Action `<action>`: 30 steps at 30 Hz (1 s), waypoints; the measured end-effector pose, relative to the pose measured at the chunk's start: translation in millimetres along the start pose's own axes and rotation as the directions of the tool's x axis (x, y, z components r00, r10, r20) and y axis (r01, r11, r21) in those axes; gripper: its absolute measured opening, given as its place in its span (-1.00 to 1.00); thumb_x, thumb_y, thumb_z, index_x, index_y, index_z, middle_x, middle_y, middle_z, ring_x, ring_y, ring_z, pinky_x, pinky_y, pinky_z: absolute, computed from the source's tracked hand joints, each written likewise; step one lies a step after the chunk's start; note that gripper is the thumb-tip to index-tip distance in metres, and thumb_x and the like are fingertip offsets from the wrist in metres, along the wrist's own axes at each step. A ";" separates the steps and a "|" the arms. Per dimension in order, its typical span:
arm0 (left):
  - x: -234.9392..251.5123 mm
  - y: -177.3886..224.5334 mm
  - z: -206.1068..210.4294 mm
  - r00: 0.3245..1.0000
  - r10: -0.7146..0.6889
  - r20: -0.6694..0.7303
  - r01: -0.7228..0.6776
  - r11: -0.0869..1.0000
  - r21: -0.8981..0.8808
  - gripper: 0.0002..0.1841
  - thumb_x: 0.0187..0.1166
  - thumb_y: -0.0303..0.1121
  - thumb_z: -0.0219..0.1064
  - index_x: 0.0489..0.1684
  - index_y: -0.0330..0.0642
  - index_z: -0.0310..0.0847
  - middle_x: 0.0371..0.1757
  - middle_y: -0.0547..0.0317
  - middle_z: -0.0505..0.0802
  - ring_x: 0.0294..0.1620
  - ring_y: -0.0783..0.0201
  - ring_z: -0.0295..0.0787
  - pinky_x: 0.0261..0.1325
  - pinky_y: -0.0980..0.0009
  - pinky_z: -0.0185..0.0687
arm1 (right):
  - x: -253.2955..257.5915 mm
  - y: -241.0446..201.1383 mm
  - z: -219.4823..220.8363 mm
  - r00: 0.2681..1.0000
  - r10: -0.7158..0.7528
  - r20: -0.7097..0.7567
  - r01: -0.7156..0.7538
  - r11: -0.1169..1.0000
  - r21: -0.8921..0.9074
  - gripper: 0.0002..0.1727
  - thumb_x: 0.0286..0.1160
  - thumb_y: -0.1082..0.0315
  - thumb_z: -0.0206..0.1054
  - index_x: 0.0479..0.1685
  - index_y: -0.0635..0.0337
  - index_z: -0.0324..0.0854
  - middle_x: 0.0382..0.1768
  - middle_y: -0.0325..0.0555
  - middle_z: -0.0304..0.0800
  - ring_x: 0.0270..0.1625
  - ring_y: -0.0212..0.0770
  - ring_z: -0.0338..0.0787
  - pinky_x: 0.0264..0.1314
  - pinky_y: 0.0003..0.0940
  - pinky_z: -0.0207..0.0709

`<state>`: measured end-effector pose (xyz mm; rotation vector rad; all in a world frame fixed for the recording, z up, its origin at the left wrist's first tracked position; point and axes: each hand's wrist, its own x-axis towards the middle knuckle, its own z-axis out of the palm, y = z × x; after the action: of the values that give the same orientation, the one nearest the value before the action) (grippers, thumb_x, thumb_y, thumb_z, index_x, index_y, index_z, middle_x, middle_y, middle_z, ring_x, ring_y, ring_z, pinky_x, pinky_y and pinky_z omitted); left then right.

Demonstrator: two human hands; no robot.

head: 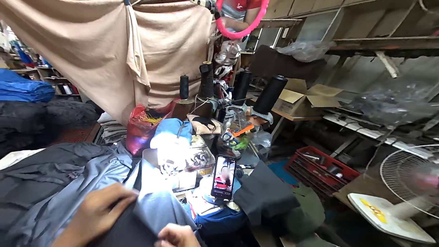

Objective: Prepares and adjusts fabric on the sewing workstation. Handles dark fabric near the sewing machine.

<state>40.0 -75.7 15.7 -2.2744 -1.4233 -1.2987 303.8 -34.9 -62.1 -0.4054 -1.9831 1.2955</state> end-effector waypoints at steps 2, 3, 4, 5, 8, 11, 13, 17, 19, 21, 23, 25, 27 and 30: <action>12.8 -41.9 46.7 0.991 -0.129 0.018 0.123 0.975 0.186 -0.73 0.61 -0.17 0.27 -0.25 -0.10 0.87 -0.24 0.19 0.90 -0.20 0.30 0.88 -0.11 0.22 0.83 | 17.4 43.0 -5.9 0.976 0.170 -0.134 -0.173 0.985 -0.015 -0.83 0.50 0.40 0.38 -0.19 0.38 0.76 -0.37 -0.11 0.82 -0.32 -0.42 0.76 -0.14 -0.44 0.68; 17.7 -51.5 64.1 0.957 -0.275 0.094 0.244 0.936 0.254 -0.74 0.59 -0.23 0.32 -0.19 -0.21 0.87 -0.17 0.01 0.91 -0.12 0.07 0.91 -0.04 -0.02 0.81 | 24.3 63.6 -9.1 0.949 0.254 -0.187 -0.267 0.963 -0.044 -0.78 0.51 0.32 0.40 -0.22 0.36 0.75 -0.42 -0.12 0.77 -0.36 -0.40 0.69 -0.18 -0.41 0.61; 24.9 -54.4 78.1 0.869 -0.456 0.193 0.392 0.871 0.296 -0.74 0.65 -0.29 0.33 -0.05 -0.30 0.84 0.00 -0.18 0.89 0.07 -0.14 0.87 0.17 -0.20 0.70 | 29.2 80.8 -12.6 0.919 0.327 -0.218 -0.350 0.934 -0.075 -0.74 0.52 0.27 0.39 -0.21 0.37 0.75 -0.42 -0.08 0.73 -0.35 -0.34 0.65 -0.16 -0.35 0.56; 31.3 -56.9 91.3 0.781 -0.570 0.254 0.487 0.811 0.324 -0.72 0.68 -0.31 0.30 0.07 -0.33 0.81 0.13 -0.24 0.87 0.23 -0.21 0.81 0.35 -0.23 0.60 | 32.4 93.3 -16.0 0.891 0.393 -0.228 -0.422 0.902 -0.094 -0.72 0.54 0.26 0.39 -0.17 0.39 0.76 -0.36 -0.01 0.76 -0.28 -0.26 0.68 -0.07 -0.28 0.57; 58.5 -35.8 99.4 0.579 -0.716 0.389 0.660 0.692 0.292 -0.66 0.76 -0.27 0.25 0.26 -0.33 0.74 0.33 -0.24 0.80 0.50 -0.12 0.63 0.66 0.02 0.32 | 35.6 109.9 -20.2 0.862 0.446 -0.240 -0.478 0.873 -0.095 -0.73 0.55 0.31 0.38 -0.10 0.42 0.75 -0.20 0.10 0.81 -0.12 -0.18 0.76 0.08 -0.24 0.61; 37.8 -59.5 106.1 0.720 -0.600 0.349 0.561 0.799 0.215 -0.71 0.67 -0.24 0.32 0.07 -0.25 0.83 0.15 -0.13 0.87 0.31 -0.03 0.76 0.51 -0.01 0.52 | 40.0 109.4 -16.9 0.849 0.429 -0.309 -0.466 0.883 -0.053 -0.70 0.54 0.28 0.41 -0.01 0.37 0.79 -0.11 0.08 0.88 -0.03 -0.18 0.85 0.17 -0.22 0.69; 32.9 -63.0 100.9 0.727 -0.602 0.330 0.571 0.797 0.198 -0.73 0.66 -0.28 0.31 0.06 -0.28 0.83 0.14 -0.14 0.87 0.29 -0.04 0.77 0.50 -0.03 0.53 | 42.7 106.6 -12.1 0.846 0.392 -0.361 -0.436 0.899 -0.046 -0.71 0.56 0.23 0.39 -0.04 0.31 0.82 -0.15 0.00 0.90 -0.04 -0.23 0.85 0.19 -0.22 0.68; 45.9 -52.0 90.8 0.633 -0.710 0.309 0.676 0.701 0.226 -0.70 0.65 -0.18 0.35 0.06 -0.23 0.81 0.14 -0.09 0.86 0.28 0.01 0.76 0.48 -0.02 0.54 | 43.9 98.8 -9.6 0.841 0.334 -0.425 -0.414 0.904 -0.109 -0.71 0.52 0.21 0.42 -0.20 0.31 0.85 -0.26 0.01 0.90 -0.11 -0.14 0.85 0.15 -0.06 0.67; 43.7 -53.7 95.4 0.688 -0.672 0.274 0.642 0.740 0.200 -0.75 0.61 -0.23 0.37 -0.04 -0.21 0.86 0.09 -0.05 0.88 0.25 0.04 0.78 0.47 0.02 0.55 | 47.1 102.5 -9.6 0.828 0.278 -0.487 -0.384 0.914 -0.129 -0.74 0.40 0.22 0.51 -0.22 0.29 0.86 -0.20 0.01 0.90 -0.07 -0.15 0.86 0.13 -0.12 0.71; 42.8 -56.3 104.0 0.720 -0.639 0.271 0.606 0.769 0.204 -0.76 0.62 -0.27 0.34 -0.04 -0.22 0.85 0.09 -0.07 0.88 0.25 0.02 0.78 0.47 0.03 0.55 | 53.2 105.4 -14.0 0.818 0.282 -0.502 -0.376 0.922 -0.096 -0.70 0.35 0.24 0.57 -0.12 0.33 0.82 -0.07 0.06 0.87 0.03 -0.15 0.84 0.15 -0.19 0.71; 44.2 -58.6 112.2 0.708 -0.645 0.289 0.610 0.764 0.210 -0.75 0.62 -0.28 0.33 -0.02 -0.25 0.85 0.09 -0.09 0.88 0.24 0.02 0.79 0.45 0.03 0.57 | 58.8 108.8 -17.9 0.825 0.308 -0.474 -0.342 0.940 0.015 -0.73 0.33 0.33 0.57 -0.12 0.36 0.78 -0.16 0.01 0.88 -0.08 -0.23 0.84 0.07 -0.28 0.72; 41.6 -60.3 119.9 0.696 -0.663 0.277 0.631 0.748 0.205 -0.75 0.61 -0.28 0.34 -0.01 -0.24 0.84 0.08 -0.08 0.88 0.22 0.02 0.80 0.42 0.02 0.60 | 56.4 108.3 -21.6 0.849 0.387 -0.361 -0.336 0.921 0.196 -0.79 0.42 0.41 0.50 -0.08 0.37 0.77 -0.18 -0.08 0.89 -0.09 -0.35 0.84 0.11 -0.39 0.74; 40.7 -57.9 122.4 0.673 -0.682 0.287 0.649 0.730 0.213 -0.72 0.63 -0.24 0.32 0.04 -0.24 0.82 0.11 -0.09 0.87 0.24 0.01 0.79 0.42 0.00 0.59 | 49.7 104.1 -23.5 0.837 0.471 -0.279 -0.426 0.880 0.208 -0.84 0.50 0.40 0.44 -0.18 0.36 0.79 -0.28 -0.13 0.86 -0.16 -0.41 0.80 0.09 -0.40 0.68; 40.9 -43.5 116.7 0.637 -0.690 0.344 0.642 0.722 0.259 -0.66 0.66 -0.18 0.27 0.06 -0.29 0.81 0.12 -0.17 0.86 0.26 -0.08 0.77 0.43 -0.07 0.55 | 33.9 102.4 -24.5 0.842 0.502 -0.200 -0.475 0.864 0.169 -0.83 0.51 0.35 0.43 -0.19 0.31 0.82 -0.28 -0.16 0.87 -0.15 -0.41 0.80 0.11 -0.37 0.69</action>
<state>80.6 36.8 -38.0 -2.0814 -2.6109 -0.8088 285.5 47.3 -133.8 -1.0162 -1.6459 1.5740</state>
